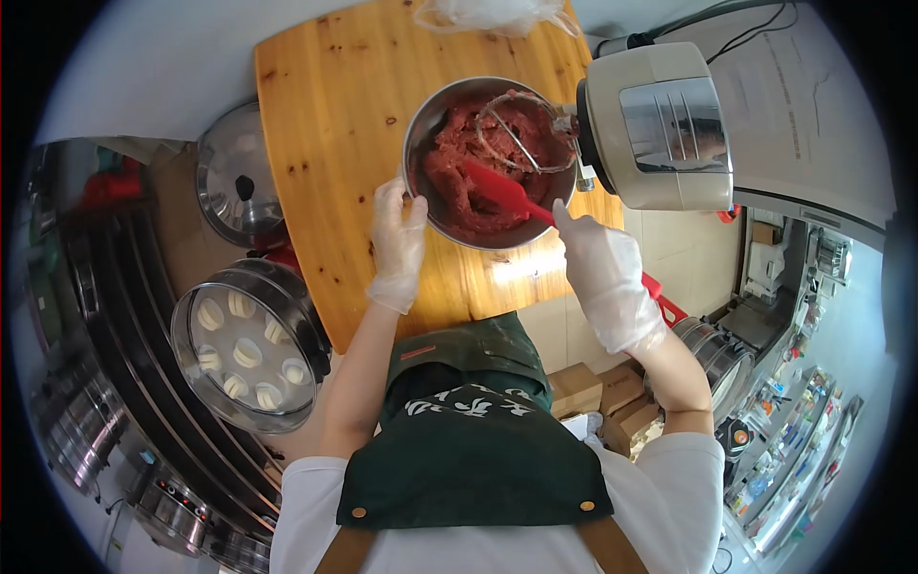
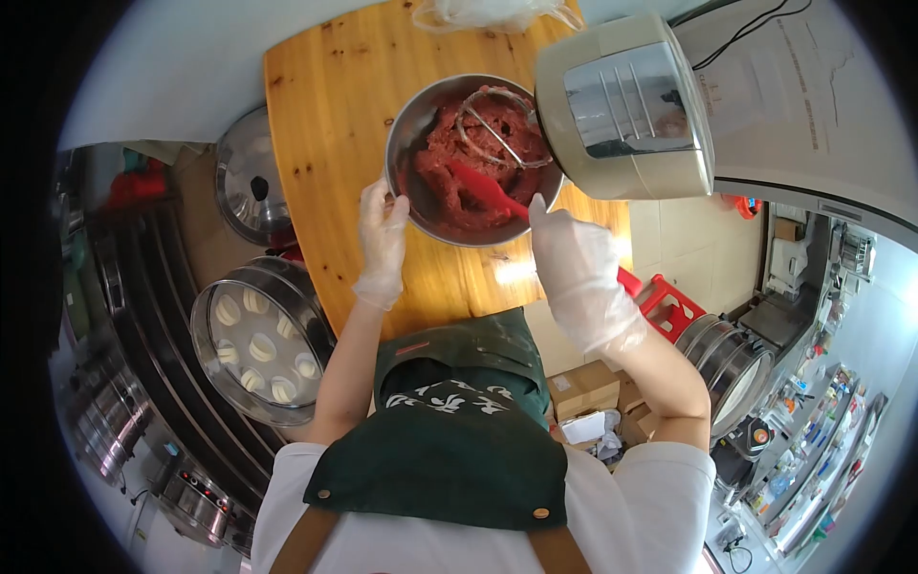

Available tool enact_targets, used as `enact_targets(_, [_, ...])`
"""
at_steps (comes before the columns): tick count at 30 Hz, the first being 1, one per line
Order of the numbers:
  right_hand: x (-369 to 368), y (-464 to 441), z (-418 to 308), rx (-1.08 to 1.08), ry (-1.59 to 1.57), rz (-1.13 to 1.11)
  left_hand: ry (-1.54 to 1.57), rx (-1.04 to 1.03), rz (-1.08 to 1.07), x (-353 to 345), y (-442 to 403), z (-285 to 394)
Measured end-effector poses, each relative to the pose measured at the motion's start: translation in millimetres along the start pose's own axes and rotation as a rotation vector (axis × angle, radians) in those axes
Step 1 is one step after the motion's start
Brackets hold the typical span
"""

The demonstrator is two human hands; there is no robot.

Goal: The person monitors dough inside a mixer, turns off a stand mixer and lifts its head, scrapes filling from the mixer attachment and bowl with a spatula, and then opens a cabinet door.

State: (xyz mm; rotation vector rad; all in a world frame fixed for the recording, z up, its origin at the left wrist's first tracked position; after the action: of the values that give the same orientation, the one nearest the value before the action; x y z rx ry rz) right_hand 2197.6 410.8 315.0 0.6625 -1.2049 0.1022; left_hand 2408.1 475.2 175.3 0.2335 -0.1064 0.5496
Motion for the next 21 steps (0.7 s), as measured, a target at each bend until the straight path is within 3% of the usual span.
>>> enact_targets(3, [10.3, 0.4, -16.7, -0.034, 0.133, 0.134, -0.060, -0.034, -0.019, 1.7, -0.5, -0.4])
enact_targets(5, [-17.2, -22.8, -40.1, 0.106, 0.152, 0.256, -0.067, -0.031, -0.011, 1.0, 1.1, 1.3])
enact_targets(9, [-34.1, -47.7, -50.8, 0.130, 0.186, 0.339, -0.051, -0.043, -0.038, 1.4, -1.1, 0.3])
enact_targets(13, [3.4, -15.3, -50.0, 0.016, 0.226, 0.278, -0.031, -0.011, -0.013, 3.1, 0.8, -2.5])
enact_targets(16, [-15.9, -34.8, -49.4, 0.222, 0.078, 0.225, -0.030, -0.043, 0.004, 2.7, 0.3, -5.4])
enact_targets(19, [12.3, -36.9, -32.5, 0.128, 0.071, 0.057, -0.043, -0.096, 0.008, 2.5, -3.8, -6.2])
enact_targets(21, [40.2, -26.2, -28.5, 0.187, -0.010, 0.063, -0.050, -0.100, 0.015, 4.2, 1.7, -8.7])
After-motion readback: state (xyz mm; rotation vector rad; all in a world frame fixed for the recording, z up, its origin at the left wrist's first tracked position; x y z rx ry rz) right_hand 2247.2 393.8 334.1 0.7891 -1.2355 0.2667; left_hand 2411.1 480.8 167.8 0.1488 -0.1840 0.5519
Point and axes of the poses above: each hand's wrist, its own y-axis away from the middle knuckle, its own x-axis out of the back of the hand, z = x × y, the point moved 5 cm from there along -y, towards the middle knuckle, and after that the axes turned 2 degrees about z, right-handed, at the moved point
